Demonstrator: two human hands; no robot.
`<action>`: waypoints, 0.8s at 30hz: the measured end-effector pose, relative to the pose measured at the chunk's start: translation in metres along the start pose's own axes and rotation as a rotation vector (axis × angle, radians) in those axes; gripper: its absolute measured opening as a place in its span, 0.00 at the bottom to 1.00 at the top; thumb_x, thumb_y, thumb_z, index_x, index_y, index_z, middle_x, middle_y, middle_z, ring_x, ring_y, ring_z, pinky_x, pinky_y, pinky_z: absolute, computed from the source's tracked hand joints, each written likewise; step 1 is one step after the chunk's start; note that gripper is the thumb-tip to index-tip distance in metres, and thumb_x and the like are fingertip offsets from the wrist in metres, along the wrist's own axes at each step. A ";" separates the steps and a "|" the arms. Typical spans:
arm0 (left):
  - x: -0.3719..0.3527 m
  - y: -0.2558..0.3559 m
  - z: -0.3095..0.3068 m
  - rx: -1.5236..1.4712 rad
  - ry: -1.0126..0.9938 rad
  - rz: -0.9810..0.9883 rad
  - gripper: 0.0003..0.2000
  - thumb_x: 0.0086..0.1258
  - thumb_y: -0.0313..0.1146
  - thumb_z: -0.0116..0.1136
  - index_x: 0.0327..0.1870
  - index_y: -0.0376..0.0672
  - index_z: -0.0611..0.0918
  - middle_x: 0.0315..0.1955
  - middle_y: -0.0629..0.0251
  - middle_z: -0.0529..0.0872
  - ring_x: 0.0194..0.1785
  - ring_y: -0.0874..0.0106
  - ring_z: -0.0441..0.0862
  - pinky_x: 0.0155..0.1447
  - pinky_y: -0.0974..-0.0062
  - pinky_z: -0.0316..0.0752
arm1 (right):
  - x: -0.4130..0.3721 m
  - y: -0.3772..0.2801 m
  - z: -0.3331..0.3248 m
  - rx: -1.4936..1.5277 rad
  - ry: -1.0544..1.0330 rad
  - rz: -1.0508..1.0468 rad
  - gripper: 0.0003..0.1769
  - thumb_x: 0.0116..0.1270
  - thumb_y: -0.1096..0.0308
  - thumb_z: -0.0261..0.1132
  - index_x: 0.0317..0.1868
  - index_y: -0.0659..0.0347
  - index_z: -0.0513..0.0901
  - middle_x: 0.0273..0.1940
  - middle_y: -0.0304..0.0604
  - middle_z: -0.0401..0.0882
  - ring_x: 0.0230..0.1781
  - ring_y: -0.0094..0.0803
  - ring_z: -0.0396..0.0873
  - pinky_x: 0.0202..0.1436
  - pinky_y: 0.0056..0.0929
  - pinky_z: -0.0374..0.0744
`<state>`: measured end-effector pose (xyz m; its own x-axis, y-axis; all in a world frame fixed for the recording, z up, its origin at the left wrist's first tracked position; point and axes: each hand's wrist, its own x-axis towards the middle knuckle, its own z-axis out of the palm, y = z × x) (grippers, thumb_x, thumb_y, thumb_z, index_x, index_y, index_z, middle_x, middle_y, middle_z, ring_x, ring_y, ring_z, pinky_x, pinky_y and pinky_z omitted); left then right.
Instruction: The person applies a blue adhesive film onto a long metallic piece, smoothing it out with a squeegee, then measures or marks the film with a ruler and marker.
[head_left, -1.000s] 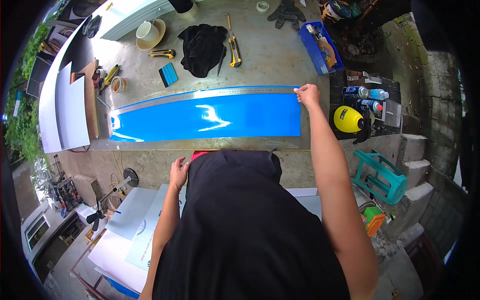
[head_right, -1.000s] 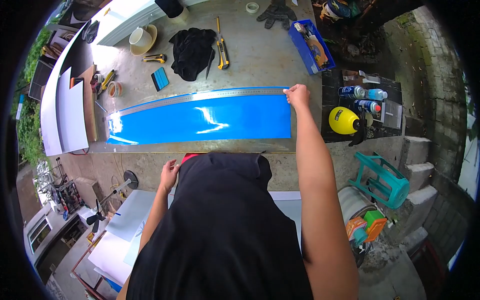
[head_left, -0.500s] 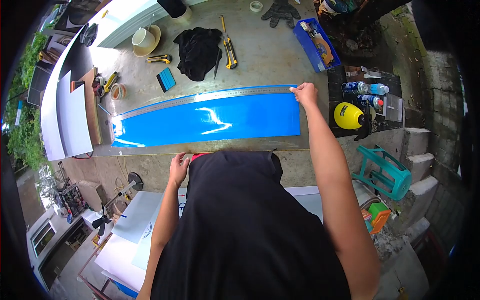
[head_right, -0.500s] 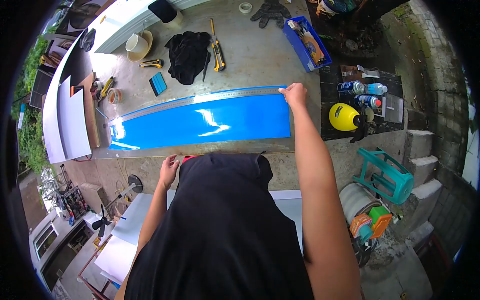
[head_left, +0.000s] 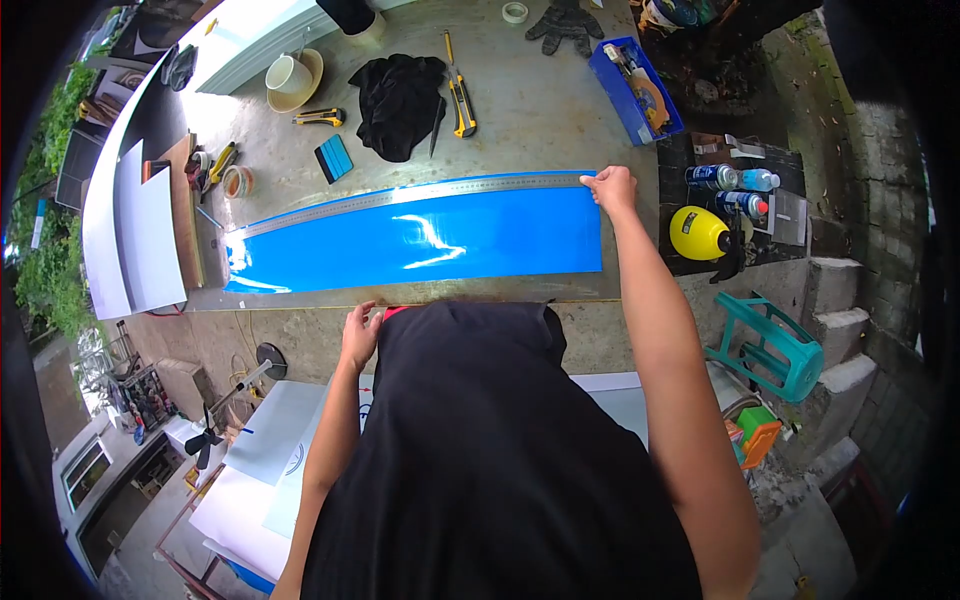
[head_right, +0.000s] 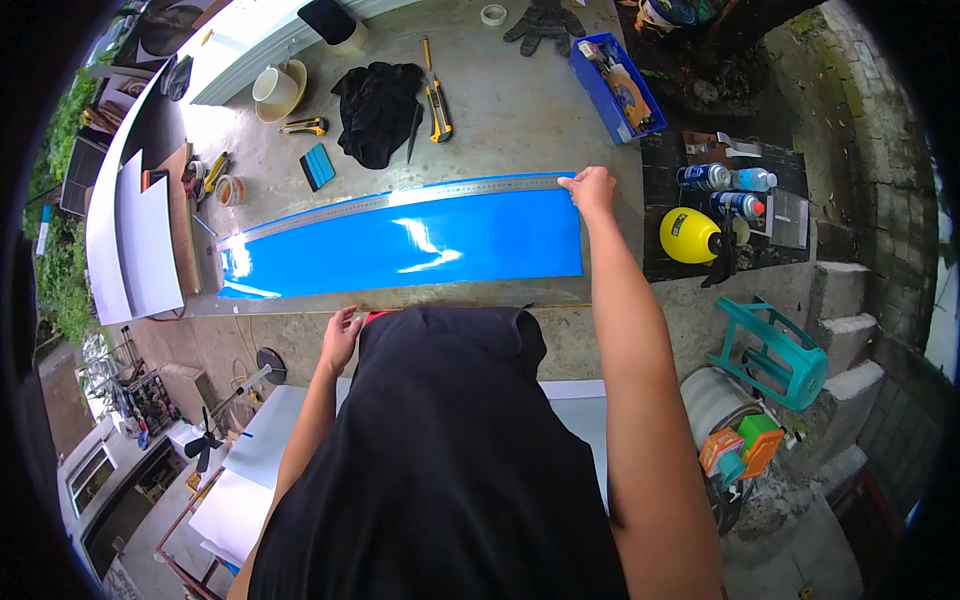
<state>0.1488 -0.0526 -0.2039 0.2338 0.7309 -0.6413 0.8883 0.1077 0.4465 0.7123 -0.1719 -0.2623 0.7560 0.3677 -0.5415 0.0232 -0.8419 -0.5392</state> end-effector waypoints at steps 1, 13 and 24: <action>0.000 0.000 0.000 0.014 0.000 0.008 0.21 0.77 0.39 0.63 0.68 0.42 0.79 0.64 0.48 0.80 0.65 0.55 0.81 0.68 0.59 0.76 | 0.000 0.000 0.000 0.021 0.006 0.001 0.15 0.58 0.68 0.84 0.29 0.66 0.85 0.28 0.48 0.89 0.26 0.31 0.87 0.30 0.32 0.85; -0.002 -0.013 -0.002 -0.006 0.036 0.042 0.21 0.76 0.40 0.63 0.67 0.42 0.80 0.61 0.47 0.81 0.63 0.54 0.81 0.67 0.58 0.77 | 0.003 0.010 0.006 -0.062 0.057 -0.075 0.18 0.57 0.59 0.84 0.31 0.66 0.87 0.30 0.50 0.90 0.31 0.41 0.89 0.40 0.41 0.87; 0.008 -0.032 -0.008 -0.056 0.068 0.128 0.17 0.76 0.36 0.63 0.63 0.42 0.82 0.56 0.50 0.84 0.58 0.55 0.84 0.63 0.59 0.79 | -0.057 -0.157 0.146 0.120 -0.029 -0.598 0.12 0.65 0.62 0.75 0.38 0.64 0.87 0.36 0.54 0.89 0.42 0.52 0.88 0.48 0.47 0.83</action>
<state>0.1192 -0.0448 -0.2184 0.3145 0.7846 -0.5343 0.8291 0.0470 0.5571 0.5706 -0.0030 -0.2408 0.6160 0.7754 -0.1389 0.3634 -0.4362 -0.8232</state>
